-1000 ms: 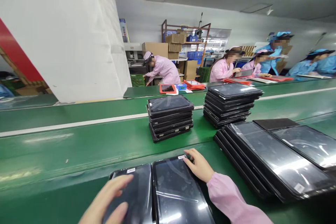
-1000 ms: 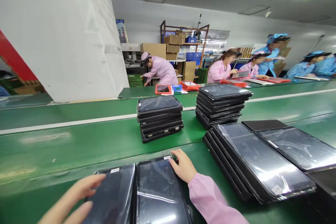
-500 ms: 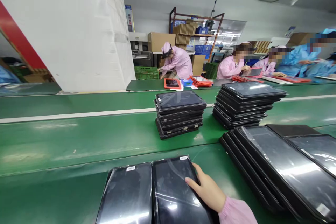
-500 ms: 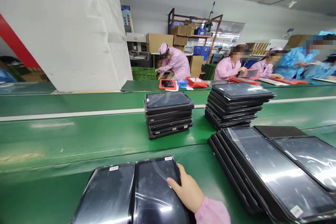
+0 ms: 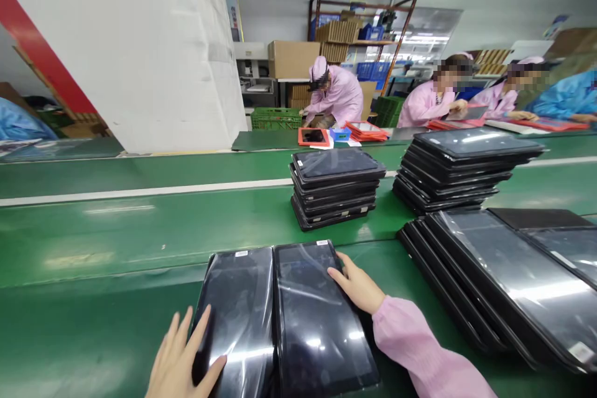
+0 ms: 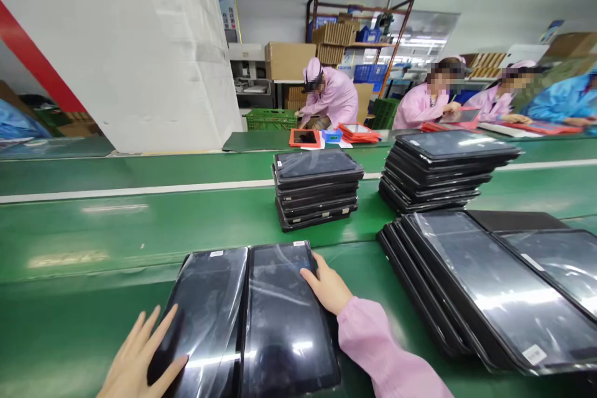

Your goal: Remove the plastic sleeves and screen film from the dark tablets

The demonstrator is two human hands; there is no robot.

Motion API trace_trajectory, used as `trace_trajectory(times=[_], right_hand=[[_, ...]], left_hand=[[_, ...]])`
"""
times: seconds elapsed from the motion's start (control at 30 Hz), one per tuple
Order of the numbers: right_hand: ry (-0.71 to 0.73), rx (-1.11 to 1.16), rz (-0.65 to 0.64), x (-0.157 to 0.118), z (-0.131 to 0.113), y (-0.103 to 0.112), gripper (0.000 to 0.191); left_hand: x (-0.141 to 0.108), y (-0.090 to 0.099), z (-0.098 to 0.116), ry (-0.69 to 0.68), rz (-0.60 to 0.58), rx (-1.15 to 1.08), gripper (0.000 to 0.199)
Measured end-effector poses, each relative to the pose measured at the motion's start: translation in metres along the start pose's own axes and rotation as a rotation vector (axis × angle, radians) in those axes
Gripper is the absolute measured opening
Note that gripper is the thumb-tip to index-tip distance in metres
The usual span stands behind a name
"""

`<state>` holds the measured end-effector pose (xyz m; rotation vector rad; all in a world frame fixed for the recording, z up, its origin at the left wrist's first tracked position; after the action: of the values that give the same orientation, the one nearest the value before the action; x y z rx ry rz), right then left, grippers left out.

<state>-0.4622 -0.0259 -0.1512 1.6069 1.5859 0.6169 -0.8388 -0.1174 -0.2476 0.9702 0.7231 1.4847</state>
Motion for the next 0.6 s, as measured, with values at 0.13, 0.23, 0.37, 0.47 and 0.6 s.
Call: trace_trajectory(times=[0.13,0.23,0.37,0.47,0.6], right_hand=[[0.005,0.087,-0.004,-0.004,0.008,-0.002,0.052],[0.003,0.161,-0.018,-0.01,0.01,-0.003,0.047],[-0.015,0.266,-0.04,-0.019,0.015,-0.001,0.049],[-0.062,0.358,-0.028,-0.019,0.026,0.004,0.044],[-0.124,0.473,0.008,-0.012,0.042,0.008,0.031]], left_hand=[[0.014,0.025,0.08,-0.426,-0.308,-0.002,0.076],[0.01,0.021,0.143,-0.647,-0.605,-0.087,0.097],[0.007,0.005,0.166,-0.699,-0.497,-0.09,0.08],[0.008,-0.004,0.154,-0.809,-0.38,-0.176,0.053],[0.013,-0.005,0.143,-1.0,-0.377,-0.315,0.005]])
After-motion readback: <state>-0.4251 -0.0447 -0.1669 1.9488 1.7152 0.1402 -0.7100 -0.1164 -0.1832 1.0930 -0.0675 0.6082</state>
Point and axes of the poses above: each hand's wrist, its own x-axis towards the middle knuckle, its own y-axis out of the back of the hand, z = x × y, the point moved 5 cm from there along x, towards the middle knuckle
